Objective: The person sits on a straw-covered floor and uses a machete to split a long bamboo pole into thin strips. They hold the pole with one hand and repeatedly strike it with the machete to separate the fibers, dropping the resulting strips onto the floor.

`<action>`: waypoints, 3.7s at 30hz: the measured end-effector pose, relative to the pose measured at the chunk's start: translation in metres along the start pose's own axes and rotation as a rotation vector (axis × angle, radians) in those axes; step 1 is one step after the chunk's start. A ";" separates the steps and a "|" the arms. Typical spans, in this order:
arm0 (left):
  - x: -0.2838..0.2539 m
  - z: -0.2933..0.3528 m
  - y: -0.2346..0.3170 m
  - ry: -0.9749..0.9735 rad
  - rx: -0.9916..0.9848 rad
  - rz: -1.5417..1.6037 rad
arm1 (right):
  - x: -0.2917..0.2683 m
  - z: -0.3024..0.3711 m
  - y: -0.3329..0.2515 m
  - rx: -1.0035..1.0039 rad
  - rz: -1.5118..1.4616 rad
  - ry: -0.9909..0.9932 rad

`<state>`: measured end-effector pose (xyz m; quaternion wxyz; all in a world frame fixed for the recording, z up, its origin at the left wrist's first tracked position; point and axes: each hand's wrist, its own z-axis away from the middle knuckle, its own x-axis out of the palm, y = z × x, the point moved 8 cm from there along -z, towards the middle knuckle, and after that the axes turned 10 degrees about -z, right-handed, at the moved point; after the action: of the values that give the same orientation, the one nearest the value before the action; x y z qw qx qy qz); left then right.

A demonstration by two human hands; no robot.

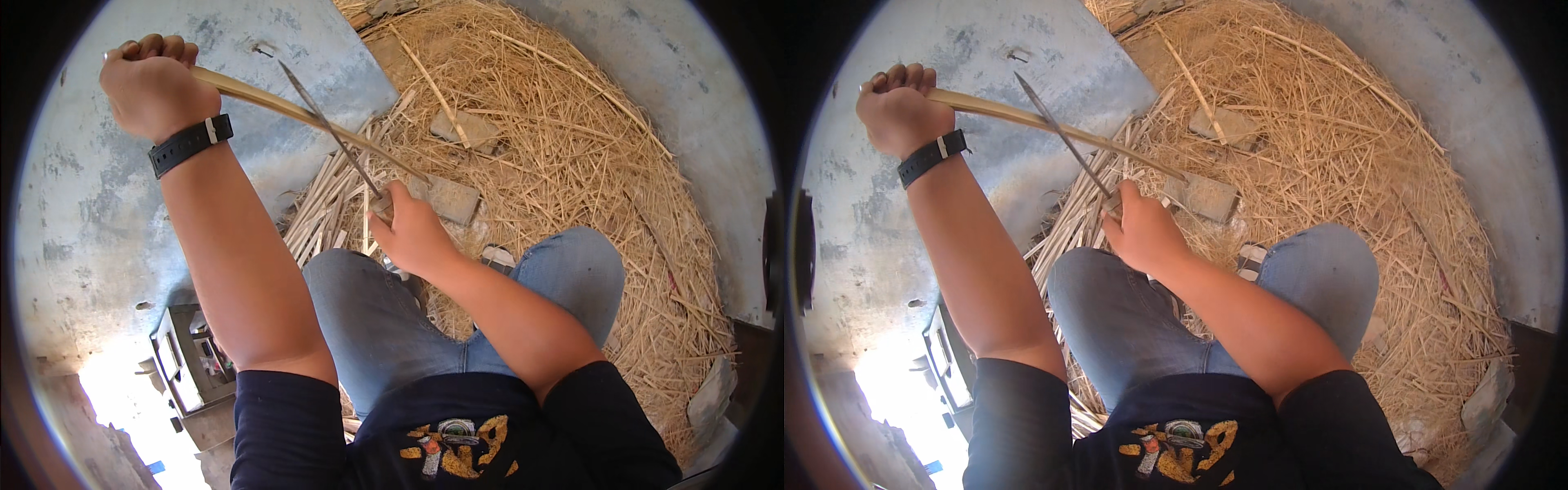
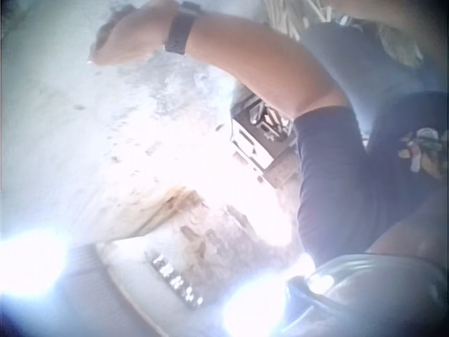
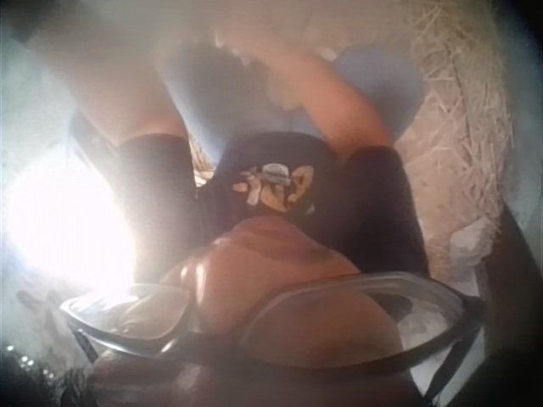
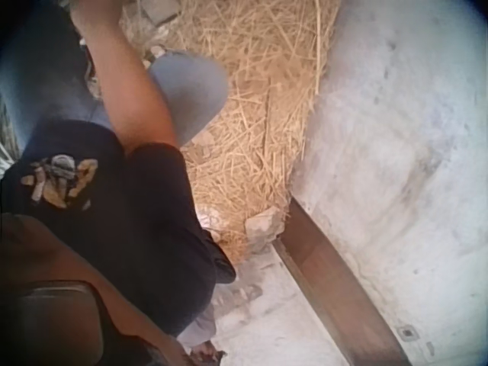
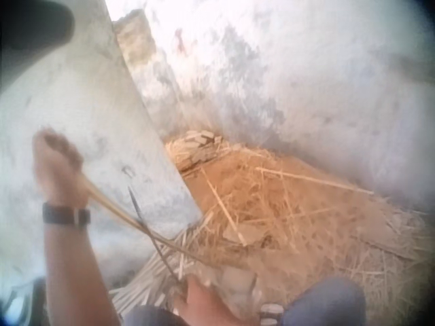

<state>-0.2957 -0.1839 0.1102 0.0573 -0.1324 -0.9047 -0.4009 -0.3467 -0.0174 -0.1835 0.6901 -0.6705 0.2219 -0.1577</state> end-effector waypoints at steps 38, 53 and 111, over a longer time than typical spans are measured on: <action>-0.066 -0.014 -0.013 0.182 -0.113 -0.077 | 0.011 -0.009 0.065 0.287 0.153 -0.080; -0.068 -0.018 -0.013 0.127 -0.067 -0.042 | 0.013 -0.015 0.074 0.274 0.178 -0.087; -0.067 -0.017 -0.011 -0.120 -0.104 0.137 | 0.011 0.006 -0.030 0.008 0.066 -0.149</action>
<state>-0.2349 -0.2166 0.0996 0.0235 -0.2202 -0.8733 -0.4340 -0.3321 -0.0192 -0.1544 0.7122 -0.6700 0.1914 -0.0854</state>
